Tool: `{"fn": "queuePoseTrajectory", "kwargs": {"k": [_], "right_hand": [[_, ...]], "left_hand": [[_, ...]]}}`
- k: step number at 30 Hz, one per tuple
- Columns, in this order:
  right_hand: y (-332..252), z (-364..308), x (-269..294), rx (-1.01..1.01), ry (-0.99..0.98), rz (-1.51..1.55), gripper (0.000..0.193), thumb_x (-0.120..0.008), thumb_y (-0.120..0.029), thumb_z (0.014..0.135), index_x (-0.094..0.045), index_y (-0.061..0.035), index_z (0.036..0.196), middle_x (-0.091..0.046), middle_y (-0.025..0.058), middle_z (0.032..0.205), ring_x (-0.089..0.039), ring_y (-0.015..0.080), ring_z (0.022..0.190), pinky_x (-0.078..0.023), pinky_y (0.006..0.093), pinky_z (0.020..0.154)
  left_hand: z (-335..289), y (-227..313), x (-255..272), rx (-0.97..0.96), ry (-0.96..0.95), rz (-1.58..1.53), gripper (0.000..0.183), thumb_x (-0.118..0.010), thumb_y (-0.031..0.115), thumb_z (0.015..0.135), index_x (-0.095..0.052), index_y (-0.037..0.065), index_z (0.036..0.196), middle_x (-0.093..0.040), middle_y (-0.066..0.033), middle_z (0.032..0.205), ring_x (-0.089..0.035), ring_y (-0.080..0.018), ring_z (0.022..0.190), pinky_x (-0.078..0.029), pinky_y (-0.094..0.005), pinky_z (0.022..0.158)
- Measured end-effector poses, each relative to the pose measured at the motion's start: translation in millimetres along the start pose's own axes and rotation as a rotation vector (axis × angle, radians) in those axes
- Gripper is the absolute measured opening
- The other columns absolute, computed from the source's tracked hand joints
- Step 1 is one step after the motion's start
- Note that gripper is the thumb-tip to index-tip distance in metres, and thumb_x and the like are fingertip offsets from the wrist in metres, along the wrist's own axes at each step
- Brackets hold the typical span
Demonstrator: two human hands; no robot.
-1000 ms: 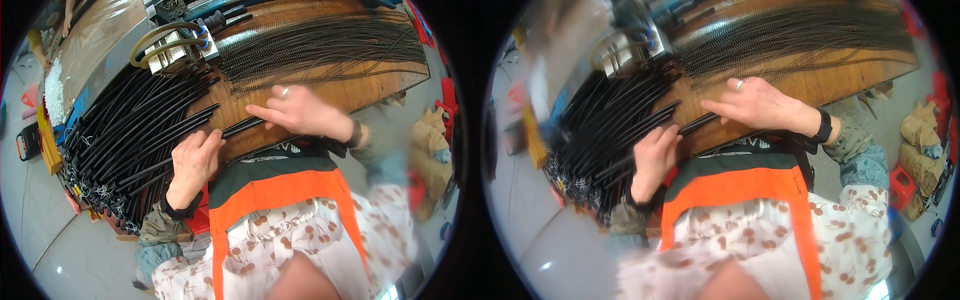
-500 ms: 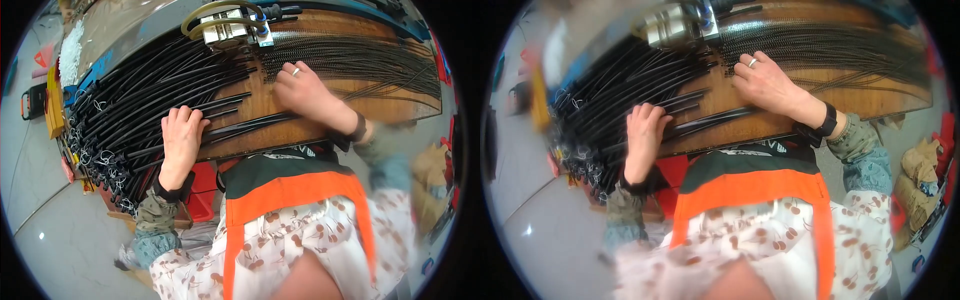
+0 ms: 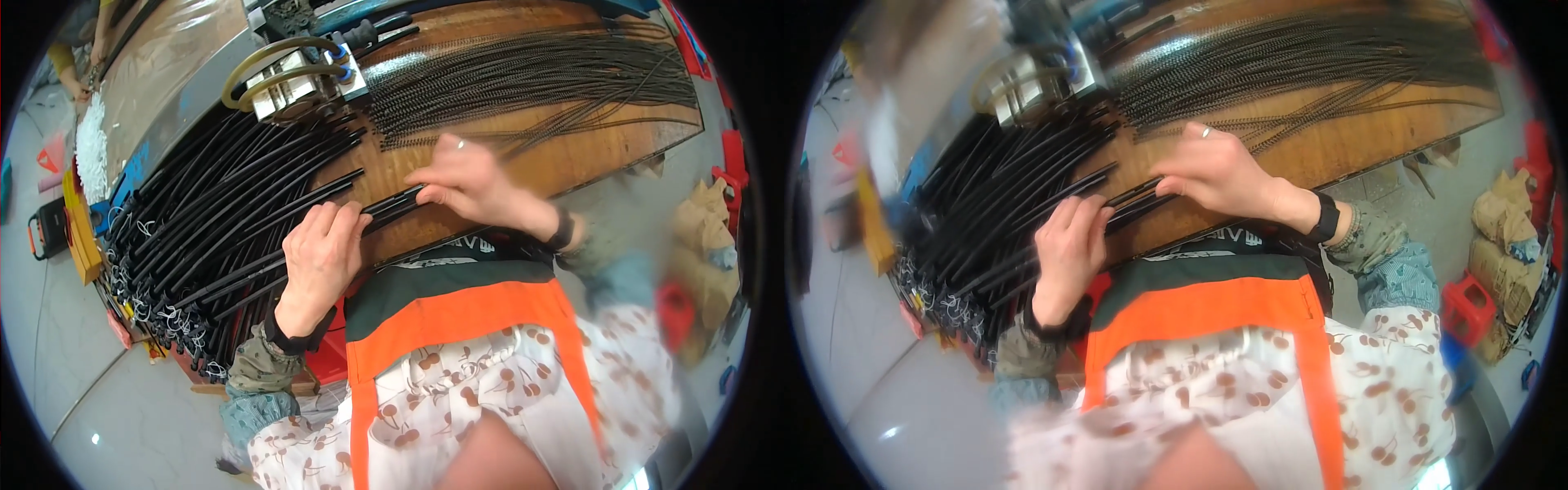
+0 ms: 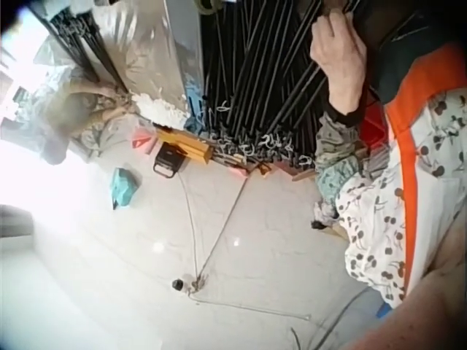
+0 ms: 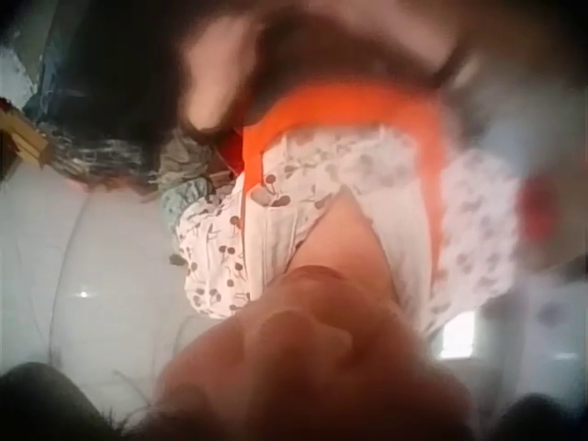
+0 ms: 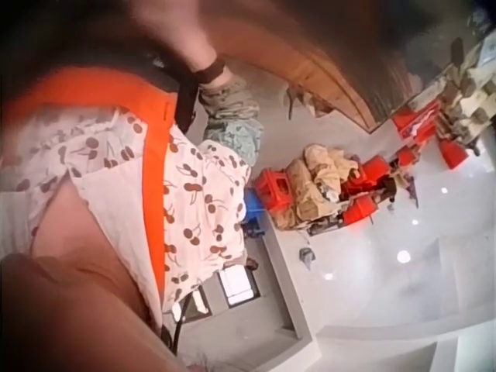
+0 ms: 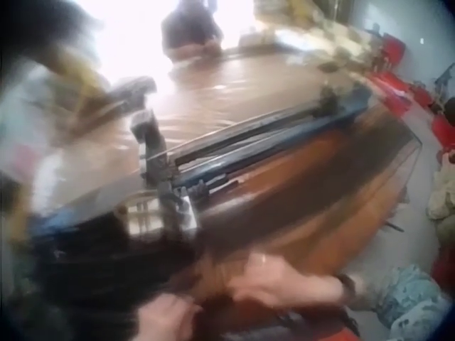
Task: Sorting and arranging thin metal rods on a workbench and a jig for assembly.
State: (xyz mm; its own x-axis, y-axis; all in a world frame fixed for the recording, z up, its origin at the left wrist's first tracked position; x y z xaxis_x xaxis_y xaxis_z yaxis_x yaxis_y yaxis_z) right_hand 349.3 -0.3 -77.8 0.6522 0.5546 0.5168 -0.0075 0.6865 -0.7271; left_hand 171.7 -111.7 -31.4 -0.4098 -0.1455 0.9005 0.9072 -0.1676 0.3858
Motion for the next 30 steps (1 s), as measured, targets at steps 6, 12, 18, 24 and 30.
{"fn": "queuePoseTrajectory", "kwargs": {"k": [6,12,18,24,30], "right_hand": [[-18,-3,-11,0.251,-0.004,-0.292,0.034,-0.080,-0.014,0.074,-0.072,-0.0072,0.106,-0.065,0.0049,0.086,-0.058,0.0265,0.080,-0.048,0.0377,0.069],[24,19,8,0.108,-0.159,-0.606,0.016,-0.074,-0.011,0.071,-0.064,-0.0080,0.083,-0.057,0.0051,0.079,-0.056,0.0242,0.080,-0.046,0.0354,0.072],[20,24,-7,0.040,-0.220,-0.631,0.018,-0.071,-0.006,0.068,-0.058,-0.0064,0.081,-0.055,0.0063,0.081,-0.056,0.0255,0.083,-0.048,0.0354,0.073],[8,29,-5,0.037,-0.098,-0.516,0.024,-0.074,-0.006,0.070,-0.059,-0.0060,0.089,-0.058,0.0075,0.088,-0.058,0.0285,0.086,-0.051,0.0379,0.071],[-4,25,-13,-0.166,-0.068,-0.156,0.018,-0.076,-0.019,0.080,-0.068,-0.0084,0.092,-0.064,0.0055,0.083,-0.061,0.0255,0.079,-0.051,0.0369,0.064]], "left_hand": [[9,13,-22,-0.050,-0.089,-0.006,0.015,-0.075,0.012,0.083,-0.064,0.008,0.094,-0.060,-0.0061,0.082,-0.060,-0.0251,0.079,-0.047,-0.0366,0.068],[-4,-44,-4,0.138,-0.043,0.186,0.011,-0.072,0.016,0.085,-0.065,0.010,0.090,-0.060,-0.0064,0.090,-0.057,-0.0265,0.086,-0.045,-0.0391,0.074],[-9,-48,-9,0.109,-0.169,0.308,0.013,-0.068,0.015,0.089,-0.058,0.007,0.088,-0.055,-0.0074,0.090,-0.054,-0.0272,0.086,-0.047,-0.0387,0.073],[-9,-47,-6,0.100,-0.046,0.139,0.012,-0.068,0.011,0.089,-0.057,0.006,0.089,-0.053,-0.0075,0.080,-0.054,-0.0269,0.077,-0.048,-0.0383,0.069],[-1,-26,1,0.051,-0.032,0.096,0.011,-0.070,0.007,0.087,-0.060,0.007,0.092,-0.053,-0.0062,0.077,-0.055,-0.0249,0.073,-0.048,-0.0360,0.063]]}}
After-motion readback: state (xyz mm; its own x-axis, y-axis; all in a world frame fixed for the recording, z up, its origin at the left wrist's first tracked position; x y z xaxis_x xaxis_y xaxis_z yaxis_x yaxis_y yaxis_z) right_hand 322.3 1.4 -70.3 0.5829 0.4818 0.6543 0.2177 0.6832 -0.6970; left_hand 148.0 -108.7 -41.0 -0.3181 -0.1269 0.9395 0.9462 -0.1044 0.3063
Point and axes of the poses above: each hand's wrist, its own z-axis towards the middle knuckle, its own x-axis out of the back of the hand, y = z × x, the point moved 5 cm from there along z, towards the middle knuckle
